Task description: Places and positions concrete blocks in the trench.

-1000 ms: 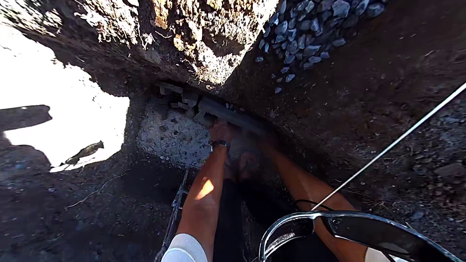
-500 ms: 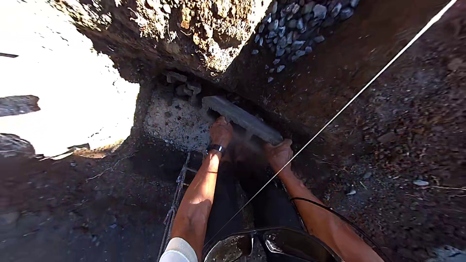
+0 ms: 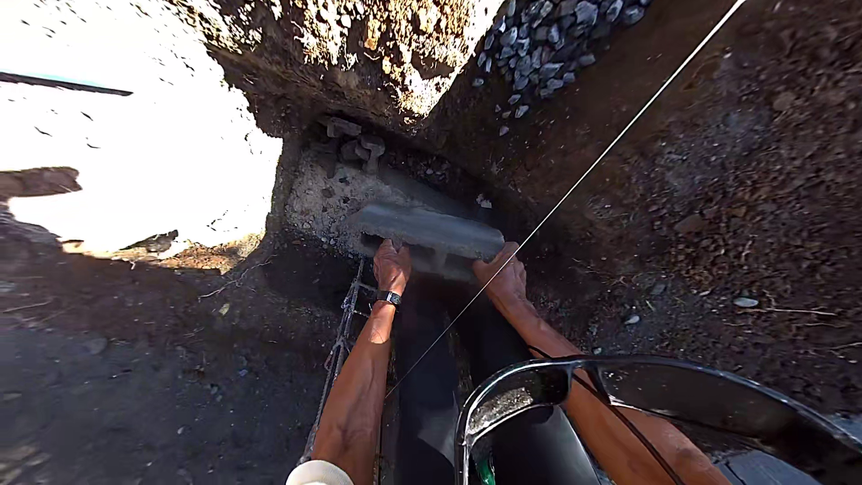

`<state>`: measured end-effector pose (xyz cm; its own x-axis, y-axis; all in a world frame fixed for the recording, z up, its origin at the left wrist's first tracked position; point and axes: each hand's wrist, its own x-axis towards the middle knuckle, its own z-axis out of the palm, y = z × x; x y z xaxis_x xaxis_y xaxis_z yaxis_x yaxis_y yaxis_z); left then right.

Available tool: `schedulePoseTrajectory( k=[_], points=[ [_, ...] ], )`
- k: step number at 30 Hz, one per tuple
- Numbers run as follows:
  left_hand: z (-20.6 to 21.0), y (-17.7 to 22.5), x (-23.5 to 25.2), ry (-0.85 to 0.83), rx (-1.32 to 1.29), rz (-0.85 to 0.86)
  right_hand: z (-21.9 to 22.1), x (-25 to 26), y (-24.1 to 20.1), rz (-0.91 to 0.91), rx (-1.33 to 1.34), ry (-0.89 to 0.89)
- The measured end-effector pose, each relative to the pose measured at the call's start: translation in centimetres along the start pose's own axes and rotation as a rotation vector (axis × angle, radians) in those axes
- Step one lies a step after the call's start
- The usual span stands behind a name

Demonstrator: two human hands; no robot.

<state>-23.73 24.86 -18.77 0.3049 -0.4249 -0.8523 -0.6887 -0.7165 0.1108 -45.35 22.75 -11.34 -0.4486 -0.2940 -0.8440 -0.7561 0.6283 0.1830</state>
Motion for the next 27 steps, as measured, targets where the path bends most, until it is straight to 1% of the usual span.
schedulePoseTrajectory(
  k=[5,9,12,14,18,22,24,25,27],
  points=[
    [-1.1,-3.5,2.1,0.04,-0.019,-0.067,3.8,1.6,-2.6,-0.063,0.016,-0.043],
    [-1.5,-6.6,4.3,0.078,-0.042,-0.072,6.9,3.1,-4.9,-0.116,0.035,-0.057],
    [-1.5,-8.1,5.6,0.119,-0.053,-0.079,8.9,4.3,-6.4,-0.147,0.047,-0.061],
    [-1.4,-8.3,6.3,0.153,-0.072,-0.084,9.6,5.0,-7.2,-0.159,0.057,-0.046],
    [-1.5,-7.4,6.7,0.206,-0.103,-0.107,9.0,5.6,-8.2,-0.171,0.079,-0.078],
    [-1.5,-6.7,6.7,0.219,-0.034,-0.102,10.3,8.2,-8.0,-0.211,0.058,-0.021],
    [-1.9,-6.6,6.8,0.247,-0.02,-0.082,10.2,8.1,-8.2,-0.2,0.072,-0.063],
    [-2.2,-6.7,7.0,0.265,-0.015,-0.072,9.7,7.7,-8.5,-0.194,0.069,-0.112],
    [-2.8,-7.4,7.2,0.285,0.011,-0.063,9.1,6.6,-9.1,-0.199,0.014,-0.169]
  ],
)
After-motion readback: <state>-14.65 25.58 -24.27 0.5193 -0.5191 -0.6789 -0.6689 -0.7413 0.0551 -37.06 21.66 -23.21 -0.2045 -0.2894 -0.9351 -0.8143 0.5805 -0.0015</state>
